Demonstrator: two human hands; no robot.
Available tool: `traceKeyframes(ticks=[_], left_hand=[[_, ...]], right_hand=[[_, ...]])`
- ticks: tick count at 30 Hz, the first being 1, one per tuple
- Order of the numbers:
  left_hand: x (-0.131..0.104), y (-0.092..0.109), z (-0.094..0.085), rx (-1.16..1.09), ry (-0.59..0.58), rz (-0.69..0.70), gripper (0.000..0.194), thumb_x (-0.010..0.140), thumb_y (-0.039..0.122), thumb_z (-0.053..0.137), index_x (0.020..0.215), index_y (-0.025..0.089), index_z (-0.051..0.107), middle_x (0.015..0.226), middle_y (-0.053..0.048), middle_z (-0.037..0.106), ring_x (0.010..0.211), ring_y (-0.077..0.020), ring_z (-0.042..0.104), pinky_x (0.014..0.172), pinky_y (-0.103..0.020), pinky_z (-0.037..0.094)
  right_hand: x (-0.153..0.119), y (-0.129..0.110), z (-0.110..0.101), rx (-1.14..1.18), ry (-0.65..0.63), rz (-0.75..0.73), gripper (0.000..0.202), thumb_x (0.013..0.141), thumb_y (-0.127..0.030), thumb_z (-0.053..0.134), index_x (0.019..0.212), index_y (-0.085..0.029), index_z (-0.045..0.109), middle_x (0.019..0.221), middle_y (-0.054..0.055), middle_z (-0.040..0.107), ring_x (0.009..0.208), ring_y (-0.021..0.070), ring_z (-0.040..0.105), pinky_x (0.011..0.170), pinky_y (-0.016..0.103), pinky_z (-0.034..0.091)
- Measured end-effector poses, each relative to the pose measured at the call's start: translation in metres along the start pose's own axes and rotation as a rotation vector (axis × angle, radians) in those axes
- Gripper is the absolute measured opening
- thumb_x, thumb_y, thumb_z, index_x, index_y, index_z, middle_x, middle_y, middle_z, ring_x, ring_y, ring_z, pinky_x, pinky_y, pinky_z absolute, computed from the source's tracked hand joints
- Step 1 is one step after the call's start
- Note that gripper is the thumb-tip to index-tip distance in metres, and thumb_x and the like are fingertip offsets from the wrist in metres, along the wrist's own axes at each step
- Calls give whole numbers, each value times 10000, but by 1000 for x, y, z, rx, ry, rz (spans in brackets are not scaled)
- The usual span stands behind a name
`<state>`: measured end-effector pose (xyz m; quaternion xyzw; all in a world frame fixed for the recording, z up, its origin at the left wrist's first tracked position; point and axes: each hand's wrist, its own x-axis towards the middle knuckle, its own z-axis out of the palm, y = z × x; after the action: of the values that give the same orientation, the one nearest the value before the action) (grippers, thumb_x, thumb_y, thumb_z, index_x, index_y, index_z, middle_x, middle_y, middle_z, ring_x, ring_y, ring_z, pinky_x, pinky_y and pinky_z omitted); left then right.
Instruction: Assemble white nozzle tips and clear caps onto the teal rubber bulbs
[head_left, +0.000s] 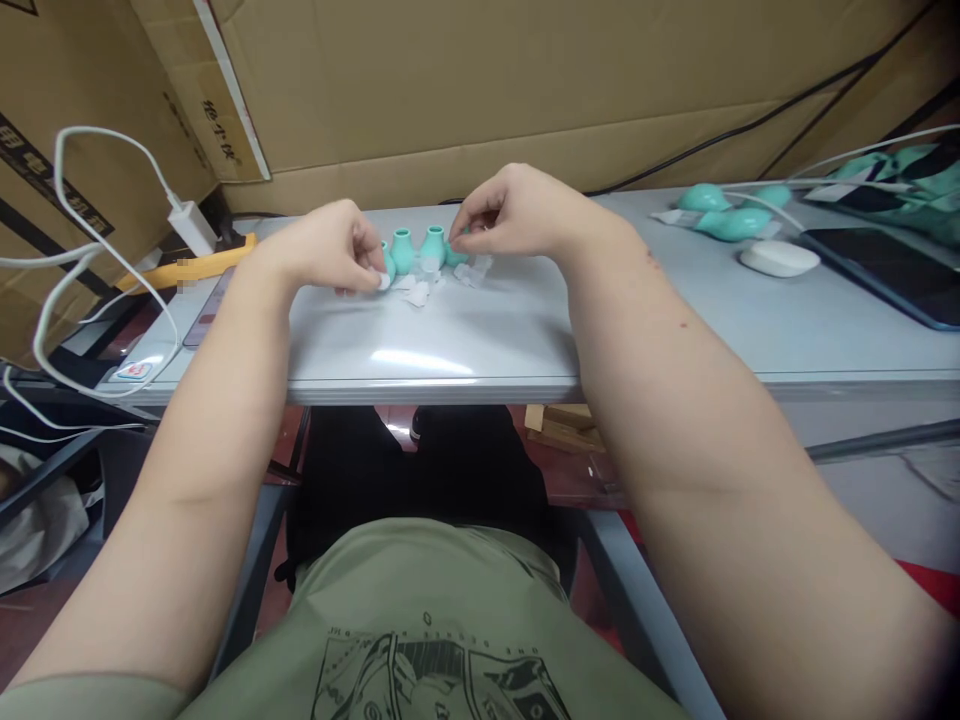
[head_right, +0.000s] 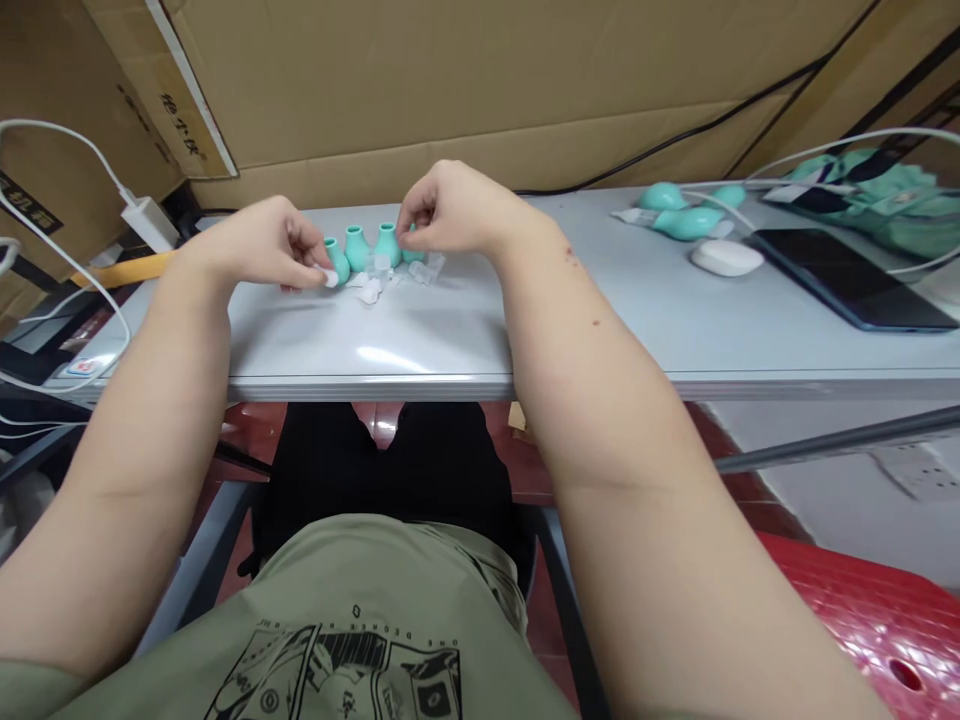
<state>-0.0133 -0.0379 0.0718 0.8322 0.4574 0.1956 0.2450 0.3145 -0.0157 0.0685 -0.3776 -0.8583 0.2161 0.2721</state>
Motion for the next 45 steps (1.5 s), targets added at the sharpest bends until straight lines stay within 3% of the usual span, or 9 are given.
traceKeyframes(ticks=[2,4,10,17,22,29,34,40,45], left_hand=[[6,-5,1,64,-116,-2,85,690,206,931,754,261,919,599,27,766,479,-175,666,503,-297,478],[12,-7,3,97,-156,-1,82,693,226,944,747,273,904,576,47,742,467,-181,650,505,-302,474],[9,-1,9,81,-119,-3,90,703,226,960,760,266,902,591,40,756,468,-179,665,517,-308,458],[1,11,14,-26,165,140,85,815,272,944,893,239,951,600,22,717,560,-162,550,586,-349,422],[11,4,22,-59,324,197,51,870,223,942,876,273,941,662,17,703,642,-182,583,698,-375,512],[15,0,25,-37,280,160,96,888,159,937,880,254,951,695,-4,746,665,-198,618,731,-391,530],[13,6,27,-36,277,156,102,892,139,920,862,235,934,683,-4,726,658,-186,596,741,-387,504],[11,11,27,-29,242,185,64,895,179,886,887,221,933,705,-10,730,662,-172,588,707,-362,474],[11,9,28,-34,224,183,60,894,191,880,890,219,932,708,-20,737,666,-177,600,702,-366,469]], right_hand=[[4,-2,1,-76,-49,15,284,866,-556,1077,892,-329,909,844,41,797,934,378,704,871,529,527],[7,-5,4,-130,-71,0,301,845,-576,1079,929,-327,931,872,39,801,912,380,727,819,514,529],[12,-7,17,-225,-48,-36,264,907,-544,1058,1008,-315,973,962,49,844,895,362,749,799,485,551],[11,-13,22,-266,-74,-15,83,887,-291,969,894,-264,890,853,35,762,818,326,706,779,450,487],[12,-13,26,-259,-19,-43,81,889,-315,911,906,-253,861,922,63,822,882,352,749,785,450,518],[15,-19,31,-338,0,-18,150,872,-278,965,886,-257,817,942,56,842,897,369,780,777,446,485],[15,-11,27,-303,-71,-16,129,909,-305,981,1017,-261,926,1007,54,872,955,382,787,812,456,525],[13,-16,30,-320,-88,-7,203,953,-352,979,1110,-234,927,1080,84,891,975,400,819,836,462,548],[13,-23,38,-402,-51,2,111,957,-288,905,1052,-231,908,1073,105,904,1005,441,847,841,488,575]])
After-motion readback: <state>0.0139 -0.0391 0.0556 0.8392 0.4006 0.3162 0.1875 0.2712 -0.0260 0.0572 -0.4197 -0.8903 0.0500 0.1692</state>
